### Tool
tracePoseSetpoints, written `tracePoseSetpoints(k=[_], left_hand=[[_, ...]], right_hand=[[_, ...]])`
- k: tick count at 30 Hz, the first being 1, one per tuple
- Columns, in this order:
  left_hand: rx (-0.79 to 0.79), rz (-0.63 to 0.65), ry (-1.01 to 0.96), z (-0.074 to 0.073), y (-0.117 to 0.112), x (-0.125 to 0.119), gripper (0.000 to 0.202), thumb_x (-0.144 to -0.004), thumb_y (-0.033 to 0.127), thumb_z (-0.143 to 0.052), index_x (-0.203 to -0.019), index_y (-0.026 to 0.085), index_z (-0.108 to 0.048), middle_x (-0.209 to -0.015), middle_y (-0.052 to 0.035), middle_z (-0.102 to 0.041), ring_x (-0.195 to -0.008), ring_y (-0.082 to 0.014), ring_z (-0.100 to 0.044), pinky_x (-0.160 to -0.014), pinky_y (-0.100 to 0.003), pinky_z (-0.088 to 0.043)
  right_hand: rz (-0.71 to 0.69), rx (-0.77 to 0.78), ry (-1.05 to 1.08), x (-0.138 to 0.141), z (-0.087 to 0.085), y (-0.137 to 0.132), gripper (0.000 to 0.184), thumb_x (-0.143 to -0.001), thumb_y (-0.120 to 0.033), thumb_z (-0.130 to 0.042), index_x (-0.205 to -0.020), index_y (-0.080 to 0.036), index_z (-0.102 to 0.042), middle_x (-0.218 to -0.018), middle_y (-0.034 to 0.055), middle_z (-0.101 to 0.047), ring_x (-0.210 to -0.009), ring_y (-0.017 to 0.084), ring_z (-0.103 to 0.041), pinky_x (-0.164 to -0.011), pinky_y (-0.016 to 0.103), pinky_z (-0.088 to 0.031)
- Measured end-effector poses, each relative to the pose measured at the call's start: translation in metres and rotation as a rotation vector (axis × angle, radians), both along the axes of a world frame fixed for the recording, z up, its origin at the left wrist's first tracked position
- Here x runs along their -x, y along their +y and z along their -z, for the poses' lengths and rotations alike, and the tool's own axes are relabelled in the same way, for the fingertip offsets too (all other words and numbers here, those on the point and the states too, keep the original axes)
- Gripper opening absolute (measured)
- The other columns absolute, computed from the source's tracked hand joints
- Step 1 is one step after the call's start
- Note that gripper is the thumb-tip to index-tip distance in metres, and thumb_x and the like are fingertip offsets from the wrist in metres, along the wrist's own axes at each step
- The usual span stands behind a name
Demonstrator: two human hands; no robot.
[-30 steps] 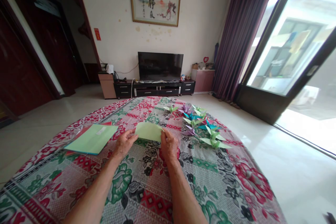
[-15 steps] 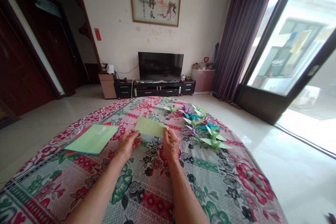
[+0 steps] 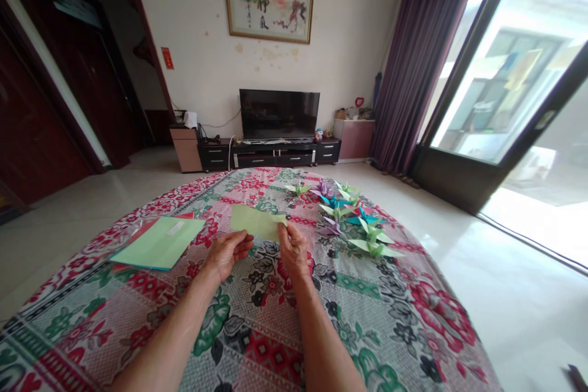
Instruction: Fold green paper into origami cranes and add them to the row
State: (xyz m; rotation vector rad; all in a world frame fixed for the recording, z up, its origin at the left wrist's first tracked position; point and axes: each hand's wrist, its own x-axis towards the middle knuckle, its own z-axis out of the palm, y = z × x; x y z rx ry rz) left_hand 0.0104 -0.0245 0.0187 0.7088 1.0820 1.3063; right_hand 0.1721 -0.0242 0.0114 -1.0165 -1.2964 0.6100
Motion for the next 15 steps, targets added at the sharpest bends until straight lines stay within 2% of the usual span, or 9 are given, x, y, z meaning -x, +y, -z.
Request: tracePoseSetpoints(k=[6,9,12,15], left_hand=[[-0.008,0.018,-0.056,0.0015,0.001,-0.0011,0.019,-0.061,0.023,-0.073,-0.067,0.012,-0.059,-0.065,-0.0045,-0.068,-0.058,-0.0144,-0.066,-0.044,-0.018,-0.047],[-0.008,-0.004,-0.089,0.0004,0.001,-0.0037,0.019,-0.061,0.021,-0.073,-0.066,0.013,-0.057,-0.064,-0.0031,-0.067,-0.06,-0.0148,-0.067,-0.045,-0.018,-0.047],[-0.045,-0.046,-0.14,-0.001,0.0012,-0.0063,0.019,-0.061,0.022,-0.073,-0.069,0.013,-0.058,-0.067,-0.0026,-0.067,-0.066,-0.0152,-0.068,-0.047,-0.018,-0.048],[-0.099,-0.088,-0.156,-0.0009,0.0023,-0.0073,0.021,-0.061,0.024,-0.073,-0.073,0.014,-0.059,-0.071,-0.0025,-0.068,-0.071,-0.0157,-0.068,-0.048,-0.017,-0.048]], right_hand=[[-0.048,0.039,0.017,0.0013,0.0016,0.0013,0.034,-0.083,-0.045,-0.046,-0.084,-0.017,-0.066,-0.067,-0.0018,-0.058,-0.064,0.012,-0.049,-0.058,0.021,-0.04],[-0.079,0.023,0.083,0.0032,0.0015,0.0019,0.033,-0.083,-0.043,-0.047,-0.097,-0.018,-0.063,-0.083,0.0016,-0.063,-0.075,0.014,-0.055,-0.067,0.024,-0.044],[-0.091,-0.015,0.19,0.0051,-0.0004,0.0017,0.041,-0.08,-0.041,-0.054,-0.115,-0.019,-0.054,-0.106,0.0073,-0.062,-0.094,0.018,-0.058,-0.078,0.029,-0.047],[-0.066,-0.017,0.271,0.005,0.0004,0.0027,0.044,-0.078,-0.04,-0.056,-0.116,-0.019,-0.051,-0.111,0.01,-0.061,-0.099,0.019,-0.058,-0.083,0.033,-0.046]])
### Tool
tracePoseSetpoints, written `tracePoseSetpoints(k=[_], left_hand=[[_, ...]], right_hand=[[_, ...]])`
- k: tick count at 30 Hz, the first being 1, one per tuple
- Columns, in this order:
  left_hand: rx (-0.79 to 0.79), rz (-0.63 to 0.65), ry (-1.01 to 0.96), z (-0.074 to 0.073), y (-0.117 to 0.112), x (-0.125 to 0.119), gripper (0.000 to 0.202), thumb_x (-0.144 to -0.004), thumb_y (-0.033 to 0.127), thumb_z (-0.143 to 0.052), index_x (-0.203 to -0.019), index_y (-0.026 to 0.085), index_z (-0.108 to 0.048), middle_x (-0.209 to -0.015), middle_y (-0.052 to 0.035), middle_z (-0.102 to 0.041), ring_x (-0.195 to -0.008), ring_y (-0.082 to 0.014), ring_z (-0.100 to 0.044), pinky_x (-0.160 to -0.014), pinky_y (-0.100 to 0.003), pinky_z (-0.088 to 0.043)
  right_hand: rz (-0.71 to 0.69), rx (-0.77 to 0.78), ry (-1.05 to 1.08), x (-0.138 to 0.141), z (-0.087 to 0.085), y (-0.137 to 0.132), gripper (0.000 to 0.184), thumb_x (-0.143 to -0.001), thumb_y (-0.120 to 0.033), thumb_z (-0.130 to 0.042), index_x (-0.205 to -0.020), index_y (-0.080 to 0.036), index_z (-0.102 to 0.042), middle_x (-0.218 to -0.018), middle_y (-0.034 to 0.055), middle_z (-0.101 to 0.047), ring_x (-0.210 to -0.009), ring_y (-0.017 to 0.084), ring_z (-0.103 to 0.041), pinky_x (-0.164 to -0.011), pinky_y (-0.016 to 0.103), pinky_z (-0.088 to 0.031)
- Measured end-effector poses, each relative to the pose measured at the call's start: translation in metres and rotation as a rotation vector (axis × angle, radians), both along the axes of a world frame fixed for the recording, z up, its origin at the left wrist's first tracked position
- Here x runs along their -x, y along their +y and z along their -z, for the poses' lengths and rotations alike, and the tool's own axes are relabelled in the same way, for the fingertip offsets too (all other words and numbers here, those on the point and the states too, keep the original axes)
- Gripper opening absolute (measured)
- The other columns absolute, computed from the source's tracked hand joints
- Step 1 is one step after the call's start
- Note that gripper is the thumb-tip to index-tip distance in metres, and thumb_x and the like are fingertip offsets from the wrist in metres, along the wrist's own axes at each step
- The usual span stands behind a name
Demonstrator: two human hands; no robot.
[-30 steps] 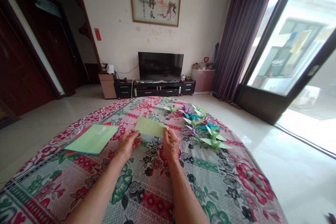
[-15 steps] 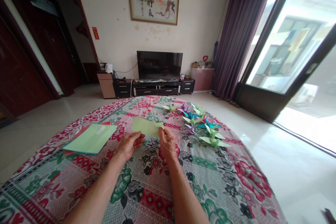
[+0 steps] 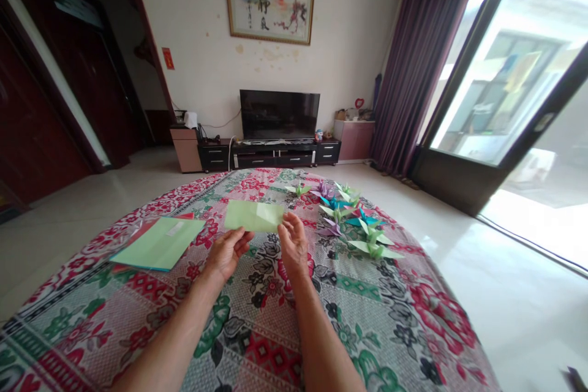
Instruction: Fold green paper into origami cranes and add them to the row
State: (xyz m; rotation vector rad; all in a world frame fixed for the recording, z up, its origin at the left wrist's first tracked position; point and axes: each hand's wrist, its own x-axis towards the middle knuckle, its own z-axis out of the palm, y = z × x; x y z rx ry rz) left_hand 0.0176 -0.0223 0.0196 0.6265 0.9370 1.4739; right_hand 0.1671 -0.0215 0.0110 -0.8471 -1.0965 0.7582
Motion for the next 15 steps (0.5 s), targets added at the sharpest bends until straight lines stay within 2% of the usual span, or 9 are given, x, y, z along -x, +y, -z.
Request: tracePoseSetpoints(k=[4,9,12,15], left_hand=[[-0.029,-0.034,-0.01,0.0012,0.0013,0.0008,0.022,-0.06,0.026,-0.073,-0.074,0.014,-0.06,-0.071,-0.0022,-0.068,-0.072,-0.0159,-0.068,-0.049,-0.018,-0.048],[-0.049,-0.033,0.02,0.0012,0.0004,0.0002,0.022,-0.059,0.026,-0.074,-0.071,0.013,-0.06,-0.07,-0.0024,-0.068,-0.072,-0.0162,-0.068,-0.049,-0.018,-0.048],[-0.048,-0.024,0.061,0.001,-0.0008,-0.0014,0.022,-0.059,0.028,-0.073,-0.071,0.013,-0.061,-0.07,-0.0026,-0.069,-0.072,-0.0165,-0.068,-0.05,-0.019,-0.048],[-0.043,-0.03,0.083,0.0006,-0.0019,-0.0032,0.022,-0.06,0.029,-0.073,-0.068,0.013,-0.06,-0.07,-0.003,-0.069,-0.073,-0.0173,-0.068,-0.05,-0.019,-0.048]], right_hand=[[-0.04,0.052,0.097,-0.0011,0.004,0.0029,0.04,-0.077,-0.04,-0.058,-0.111,-0.019,-0.054,-0.107,0.0094,-0.064,-0.097,0.019,-0.059,-0.081,0.034,-0.047],[-0.081,0.058,0.239,-0.0009,0.0036,0.005,0.045,-0.068,-0.034,-0.067,-0.11,-0.022,-0.054,-0.098,0.0041,-0.065,-0.089,0.016,-0.061,-0.079,0.031,-0.046],[-0.044,0.058,0.148,-0.0021,0.0045,0.0065,0.037,-0.068,-0.036,-0.067,-0.1,-0.019,-0.059,-0.09,0.0034,-0.065,-0.081,0.015,-0.059,-0.077,0.03,-0.046],[0.07,0.076,-0.031,-0.0038,0.0063,0.0074,0.029,-0.073,-0.041,-0.06,-0.086,-0.016,-0.062,-0.081,0.0029,-0.064,-0.074,0.014,-0.056,-0.071,0.028,-0.045]])
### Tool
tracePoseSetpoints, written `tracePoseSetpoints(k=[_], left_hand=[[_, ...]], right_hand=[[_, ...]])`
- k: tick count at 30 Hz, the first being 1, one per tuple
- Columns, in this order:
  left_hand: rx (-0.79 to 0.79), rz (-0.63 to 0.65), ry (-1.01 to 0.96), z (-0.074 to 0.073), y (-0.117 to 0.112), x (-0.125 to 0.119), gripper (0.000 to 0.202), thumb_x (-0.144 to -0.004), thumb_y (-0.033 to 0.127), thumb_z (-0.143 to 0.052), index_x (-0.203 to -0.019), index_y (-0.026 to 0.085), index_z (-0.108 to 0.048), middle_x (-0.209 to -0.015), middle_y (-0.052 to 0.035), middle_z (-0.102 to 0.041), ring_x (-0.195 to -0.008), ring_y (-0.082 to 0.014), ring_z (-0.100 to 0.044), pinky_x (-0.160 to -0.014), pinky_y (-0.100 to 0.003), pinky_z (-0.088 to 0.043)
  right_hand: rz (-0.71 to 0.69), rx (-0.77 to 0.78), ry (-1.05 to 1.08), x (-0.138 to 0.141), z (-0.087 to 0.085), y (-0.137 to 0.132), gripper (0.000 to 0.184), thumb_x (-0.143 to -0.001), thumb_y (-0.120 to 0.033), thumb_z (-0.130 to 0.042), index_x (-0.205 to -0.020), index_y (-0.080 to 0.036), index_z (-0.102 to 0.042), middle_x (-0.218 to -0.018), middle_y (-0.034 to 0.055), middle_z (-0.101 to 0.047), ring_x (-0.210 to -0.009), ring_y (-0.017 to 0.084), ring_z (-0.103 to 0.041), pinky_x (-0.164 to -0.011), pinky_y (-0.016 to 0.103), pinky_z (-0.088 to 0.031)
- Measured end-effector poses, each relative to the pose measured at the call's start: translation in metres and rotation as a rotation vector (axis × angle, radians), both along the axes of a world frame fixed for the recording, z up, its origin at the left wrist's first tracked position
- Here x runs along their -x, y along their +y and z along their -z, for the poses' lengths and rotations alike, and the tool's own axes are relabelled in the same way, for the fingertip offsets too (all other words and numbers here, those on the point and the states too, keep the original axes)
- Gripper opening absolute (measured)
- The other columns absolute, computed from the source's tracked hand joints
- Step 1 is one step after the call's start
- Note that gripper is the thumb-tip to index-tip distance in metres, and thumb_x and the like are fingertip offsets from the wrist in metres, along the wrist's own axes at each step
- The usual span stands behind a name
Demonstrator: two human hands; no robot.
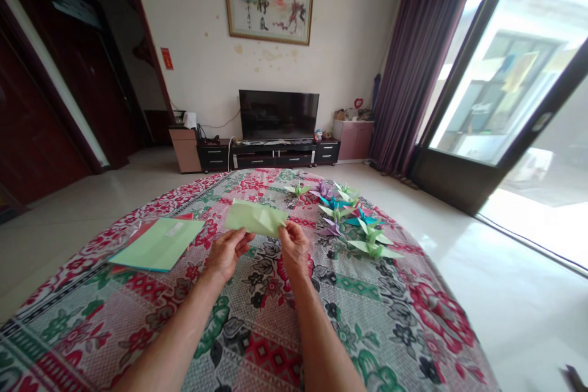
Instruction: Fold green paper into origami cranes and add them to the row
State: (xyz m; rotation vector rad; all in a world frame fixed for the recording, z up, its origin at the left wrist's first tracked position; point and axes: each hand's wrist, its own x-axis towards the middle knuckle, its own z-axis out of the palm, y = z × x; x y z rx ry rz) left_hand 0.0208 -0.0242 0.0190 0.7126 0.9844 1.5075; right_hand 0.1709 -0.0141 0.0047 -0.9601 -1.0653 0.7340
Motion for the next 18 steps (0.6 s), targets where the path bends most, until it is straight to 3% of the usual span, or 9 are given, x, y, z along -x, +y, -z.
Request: tracePoseSetpoints(k=[3,12,18], left_hand=[[0.01,-0.022,-0.026,-0.001,0.0,-0.002,0.021,-0.06,0.027,-0.073,-0.066,0.013,-0.058,-0.067,-0.002,-0.068,-0.072,-0.0178,-0.068,-0.049,-0.019,-0.047],[0.051,-0.069,-0.227,-0.004,0.0,-0.008,0.014,-0.066,0.015,-0.068,-0.076,0.014,-0.06,-0.073,-0.0018,-0.069,-0.068,-0.0139,-0.068,-0.046,-0.017,-0.048],[0.031,-0.026,-0.182,-0.005,-0.003,-0.014,0.017,-0.063,0.019,-0.072,-0.074,0.013,-0.061,-0.072,-0.0033,-0.07,-0.068,-0.0145,-0.068,-0.049,-0.017,-0.049]], right_hand=[[0.065,-0.001,-0.074,0.0,-0.001,-0.002,0.028,-0.076,-0.042,-0.055,-0.085,-0.016,-0.061,-0.078,0.0015,-0.063,-0.073,0.014,-0.054,-0.069,0.026,-0.044],[-0.257,0.09,0.228,0.015,-0.013,-0.013,0.042,-0.067,-0.035,-0.068,-0.105,-0.02,-0.057,-0.102,0.0052,-0.065,-0.086,0.017,-0.06,-0.066,0.025,-0.047],[-0.224,0.052,0.288,0.02,-0.011,-0.011,0.039,-0.065,-0.022,-0.064,-0.103,-0.021,-0.057,-0.093,0.0009,-0.065,-0.078,0.013,-0.057,-0.067,0.024,-0.045]])
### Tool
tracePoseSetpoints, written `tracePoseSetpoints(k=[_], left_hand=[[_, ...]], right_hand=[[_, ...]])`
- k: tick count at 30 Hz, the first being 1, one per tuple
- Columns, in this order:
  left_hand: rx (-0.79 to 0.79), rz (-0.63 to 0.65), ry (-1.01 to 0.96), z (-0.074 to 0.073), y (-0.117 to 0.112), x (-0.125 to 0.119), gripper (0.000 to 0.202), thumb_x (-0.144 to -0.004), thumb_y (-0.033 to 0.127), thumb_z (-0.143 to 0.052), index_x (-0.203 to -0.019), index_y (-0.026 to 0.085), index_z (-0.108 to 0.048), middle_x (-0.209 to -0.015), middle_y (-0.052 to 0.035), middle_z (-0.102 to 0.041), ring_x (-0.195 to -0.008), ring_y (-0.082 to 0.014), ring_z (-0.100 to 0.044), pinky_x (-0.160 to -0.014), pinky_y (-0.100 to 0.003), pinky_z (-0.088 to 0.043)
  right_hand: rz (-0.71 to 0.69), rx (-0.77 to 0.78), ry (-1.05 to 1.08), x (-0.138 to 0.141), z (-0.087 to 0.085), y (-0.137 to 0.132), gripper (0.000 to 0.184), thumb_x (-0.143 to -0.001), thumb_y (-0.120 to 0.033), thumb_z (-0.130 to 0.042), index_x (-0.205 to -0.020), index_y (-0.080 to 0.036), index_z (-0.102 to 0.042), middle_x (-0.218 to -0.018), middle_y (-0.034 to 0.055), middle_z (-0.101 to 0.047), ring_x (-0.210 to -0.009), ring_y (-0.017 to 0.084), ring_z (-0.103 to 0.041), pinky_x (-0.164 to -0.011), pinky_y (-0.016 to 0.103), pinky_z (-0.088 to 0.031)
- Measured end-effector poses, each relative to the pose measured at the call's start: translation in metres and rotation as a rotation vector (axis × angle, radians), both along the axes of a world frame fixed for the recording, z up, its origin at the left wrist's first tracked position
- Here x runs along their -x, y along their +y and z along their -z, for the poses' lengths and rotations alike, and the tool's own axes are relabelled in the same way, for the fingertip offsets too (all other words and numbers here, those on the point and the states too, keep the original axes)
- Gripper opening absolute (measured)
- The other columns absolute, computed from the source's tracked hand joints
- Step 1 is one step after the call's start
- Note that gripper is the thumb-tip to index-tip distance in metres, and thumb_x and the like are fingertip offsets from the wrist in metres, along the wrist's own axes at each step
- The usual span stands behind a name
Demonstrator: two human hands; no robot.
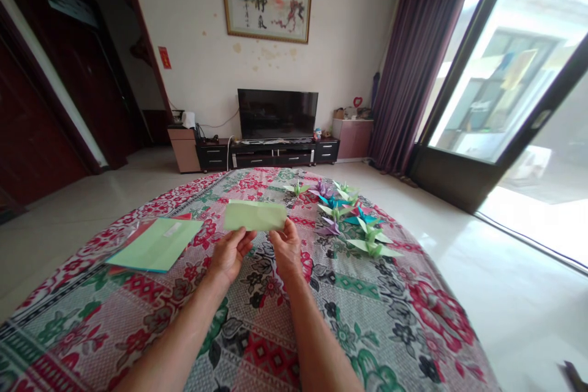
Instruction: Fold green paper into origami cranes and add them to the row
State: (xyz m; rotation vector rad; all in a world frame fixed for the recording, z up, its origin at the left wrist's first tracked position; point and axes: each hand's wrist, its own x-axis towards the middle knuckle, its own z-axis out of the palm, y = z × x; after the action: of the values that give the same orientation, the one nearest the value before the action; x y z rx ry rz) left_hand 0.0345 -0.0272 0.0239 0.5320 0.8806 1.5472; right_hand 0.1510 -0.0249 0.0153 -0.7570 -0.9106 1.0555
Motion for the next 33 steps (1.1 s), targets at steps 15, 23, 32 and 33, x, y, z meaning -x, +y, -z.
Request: tracePoseSetpoints(k=[15,23,32,33], left_hand=[[-0.065,0.107,0.502,0.009,0.001,0.002,0.037,-0.062,0.04,-0.07,-0.082,0.009,-0.069,-0.071,-0.0093,-0.072,-0.071,-0.0205,-0.068,-0.058,-0.026,-0.05],[-0.151,0.149,0.651,0.008,-0.002,-0.001,0.032,-0.067,0.037,-0.066,-0.084,0.01,-0.069,-0.068,-0.0073,-0.071,-0.071,-0.0223,-0.068,-0.062,-0.028,-0.051],[-0.212,0.178,0.599,0.011,-0.002,-0.003,0.032,-0.069,0.038,-0.066,-0.088,0.013,-0.067,-0.077,-0.0074,-0.072,-0.077,-0.0233,-0.068,-0.062,-0.029,-0.052],[-0.208,0.175,0.603,0.011,-0.002,-0.003,0.032,-0.068,0.038,-0.066,-0.087,0.012,-0.067,-0.076,-0.0073,-0.072,-0.076,-0.0228,-0.068,-0.062,-0.028,-0.052]], right_hand=[[0.093,-0.098,-0.202,-0.02,0.012,0.011,0.044,-0.069,-0.023,-0.06,-0.111,-0.019,-0.053,-0.078,-0.0014,-0.059,-0.063,0.01,-0.052,-0.06,0.022,-0.042],[0.222,-0.108,-0.339,-0.023,0.008,0.009,0.037,-0.07,-0.018,-0.049,-0.106,-0.018,-0.056,-0.085,0.0014,-0.061,-0.071,0.012,-0.054,-0.068,0.025,-0.044],[0.168,-0.075,-0.086,-0.01,-0.003,0.005,0.069,-0.066,-0.022,-0.062,-0.129,-0.027,-0.035,-0.131,0.0109,-0.044,-0.072,0.01,-0.06,-0.062,0.024,-0.048],[0.162,-0.049,-0.059,-0.01,-0.002,0.006,0.069,-0.065,-0.023,-0.063,-0.128,-0.026,-0.036,-0.132,0.0113,-0.044,-0.072,0.011,-0.06,-0.063,0.024,-0.048]])
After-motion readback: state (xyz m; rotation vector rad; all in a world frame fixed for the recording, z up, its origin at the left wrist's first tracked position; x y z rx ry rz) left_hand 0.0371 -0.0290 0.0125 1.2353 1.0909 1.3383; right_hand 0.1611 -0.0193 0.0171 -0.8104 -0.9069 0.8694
